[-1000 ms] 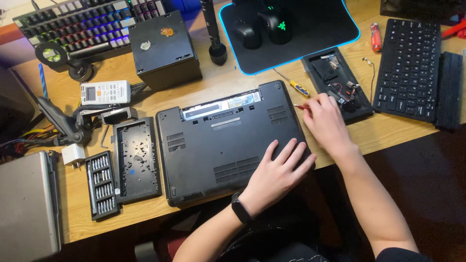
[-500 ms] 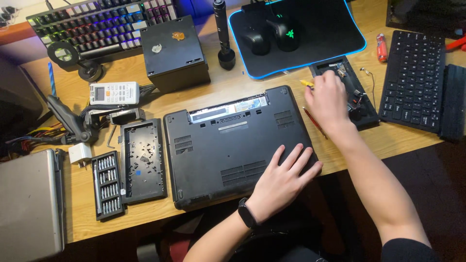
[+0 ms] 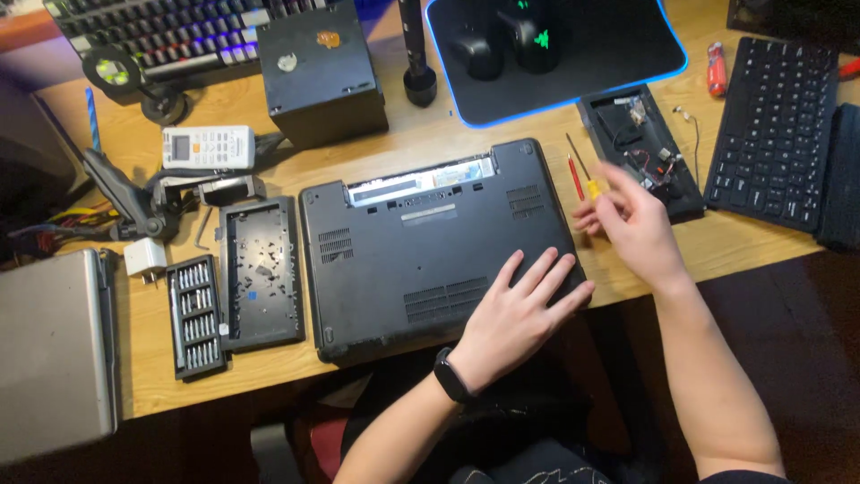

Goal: The recorder is seen unscrewing and removing parts from a laptop for repair.

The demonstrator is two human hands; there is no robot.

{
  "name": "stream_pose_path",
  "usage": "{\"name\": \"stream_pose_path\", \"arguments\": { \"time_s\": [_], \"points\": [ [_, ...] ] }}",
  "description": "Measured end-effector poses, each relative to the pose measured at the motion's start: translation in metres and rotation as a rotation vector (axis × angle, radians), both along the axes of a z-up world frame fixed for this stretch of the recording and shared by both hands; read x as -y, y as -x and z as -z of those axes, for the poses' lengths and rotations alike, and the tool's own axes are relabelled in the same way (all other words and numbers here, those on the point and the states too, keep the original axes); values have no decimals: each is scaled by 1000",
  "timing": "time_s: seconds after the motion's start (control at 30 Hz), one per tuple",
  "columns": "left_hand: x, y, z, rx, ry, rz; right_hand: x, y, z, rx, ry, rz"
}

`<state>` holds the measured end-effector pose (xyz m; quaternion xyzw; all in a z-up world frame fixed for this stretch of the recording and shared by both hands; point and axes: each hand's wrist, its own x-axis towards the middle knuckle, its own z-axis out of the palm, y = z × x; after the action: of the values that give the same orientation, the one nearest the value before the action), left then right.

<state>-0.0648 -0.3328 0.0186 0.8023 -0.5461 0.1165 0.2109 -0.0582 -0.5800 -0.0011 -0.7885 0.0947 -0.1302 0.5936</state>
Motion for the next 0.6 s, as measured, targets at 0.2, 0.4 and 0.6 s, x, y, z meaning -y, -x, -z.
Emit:
{"name": "stream_pose_path", "arguments": {
  "time_s": [0.2,0.4,0.6],
  "points": [
    [-3,-6,6,-45,52,16,2,64,19,-246,-145,-9],
    [2,-8,4,-92,101,22,-11,71,-18,-284,159,-61],
    [2,-60,-23,-72,51,-27,5,22,-31,-36,493,-128]
  ]
}}
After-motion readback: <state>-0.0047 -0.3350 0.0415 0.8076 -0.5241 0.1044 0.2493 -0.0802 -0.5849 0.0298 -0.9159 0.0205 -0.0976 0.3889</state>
